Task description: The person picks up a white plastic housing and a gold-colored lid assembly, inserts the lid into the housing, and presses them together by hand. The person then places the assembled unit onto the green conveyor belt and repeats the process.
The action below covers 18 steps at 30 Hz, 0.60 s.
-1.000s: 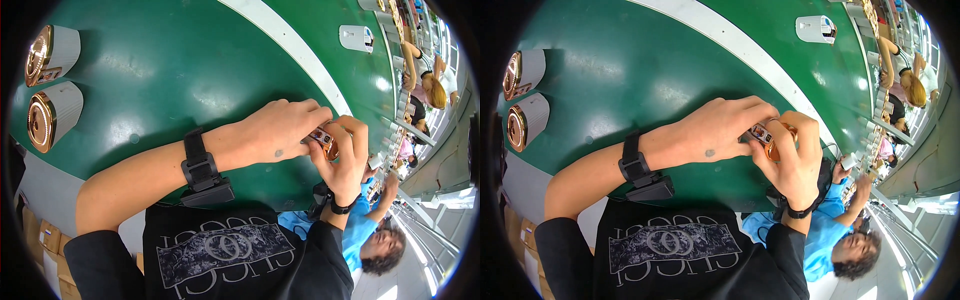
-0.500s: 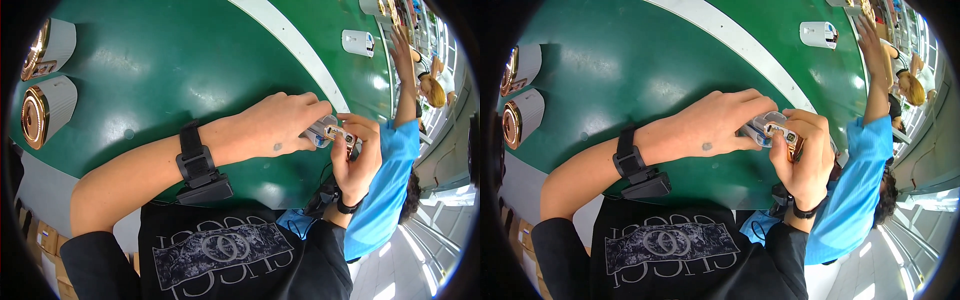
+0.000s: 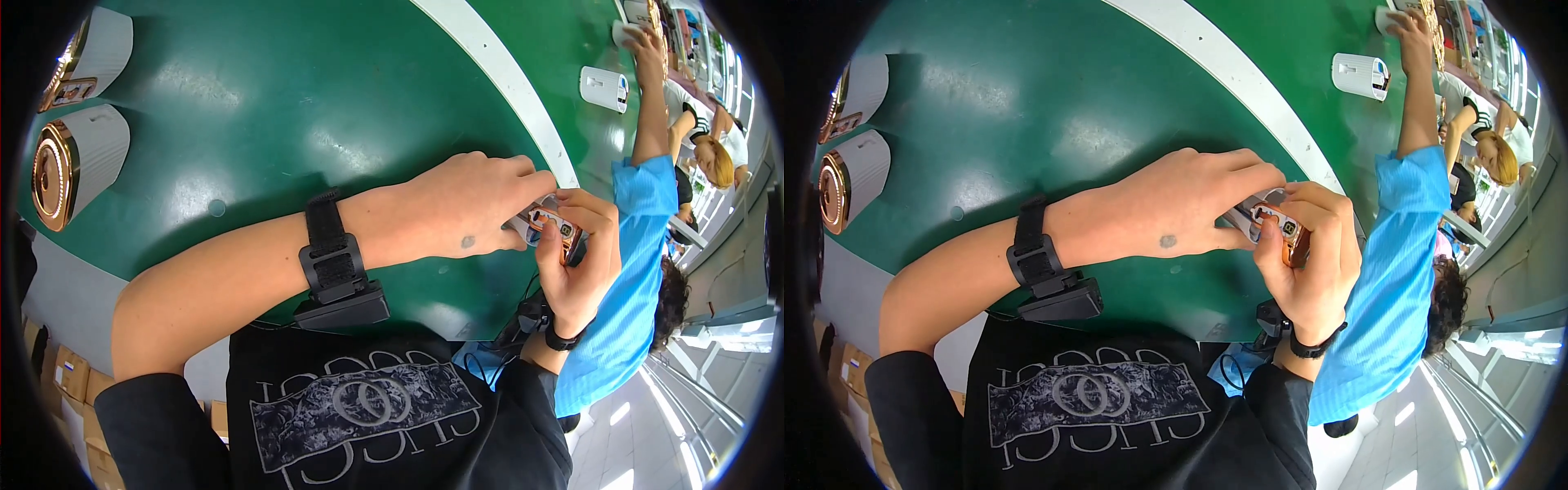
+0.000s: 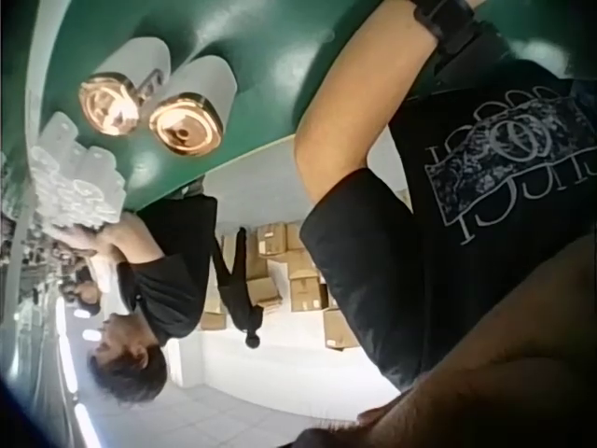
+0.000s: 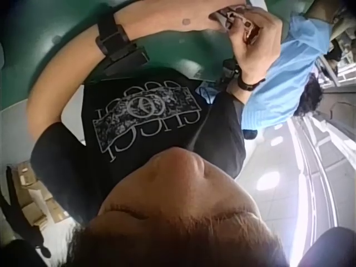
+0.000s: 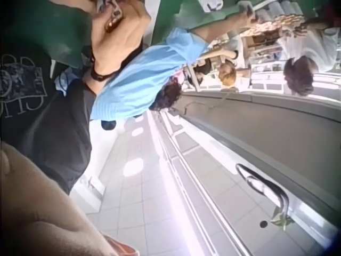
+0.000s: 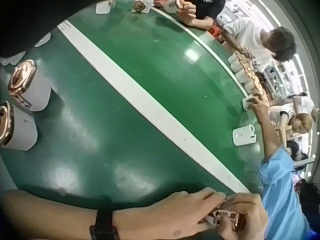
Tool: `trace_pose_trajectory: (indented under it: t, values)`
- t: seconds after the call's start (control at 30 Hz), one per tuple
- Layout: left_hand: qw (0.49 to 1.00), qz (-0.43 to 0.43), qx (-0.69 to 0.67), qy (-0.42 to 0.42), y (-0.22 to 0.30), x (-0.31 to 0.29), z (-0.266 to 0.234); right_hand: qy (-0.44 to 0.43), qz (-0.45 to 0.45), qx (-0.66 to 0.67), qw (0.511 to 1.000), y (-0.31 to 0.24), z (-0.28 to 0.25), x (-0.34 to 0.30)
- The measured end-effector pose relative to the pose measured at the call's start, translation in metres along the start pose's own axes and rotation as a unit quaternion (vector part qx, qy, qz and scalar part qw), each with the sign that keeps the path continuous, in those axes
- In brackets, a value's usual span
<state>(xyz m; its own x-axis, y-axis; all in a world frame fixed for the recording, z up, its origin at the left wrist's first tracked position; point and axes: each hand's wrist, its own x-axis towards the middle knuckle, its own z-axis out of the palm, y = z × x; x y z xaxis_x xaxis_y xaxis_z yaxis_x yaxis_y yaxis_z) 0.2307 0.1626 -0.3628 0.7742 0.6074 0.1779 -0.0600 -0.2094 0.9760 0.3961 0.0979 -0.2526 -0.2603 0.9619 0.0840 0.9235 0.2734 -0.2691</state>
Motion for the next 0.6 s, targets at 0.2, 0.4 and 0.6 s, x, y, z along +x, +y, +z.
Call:
trace_pose_trajectory:
  t: [0.2,0.4,0.6]
  values:
    - [1.000,0.000,-0.006,0.003,-0.0016,-0.0021,0.0004,0.023,0.005,0.008,1.000,-0.0022,0.0058,-0.0013]
    - [1.000,-0.003,-0.008,0.003,-0.0045,-0.0054,0.0013,0.012,-0.004,0.005,1.000,-0.0028,0.0077,-0.0020]
    - [1.000,0.006,0.004,0.009,-0.0059,-0.0063,0.0028,0.008,-0.007,-0.012,1.000,-0.0048,0.0095,-0.0018]
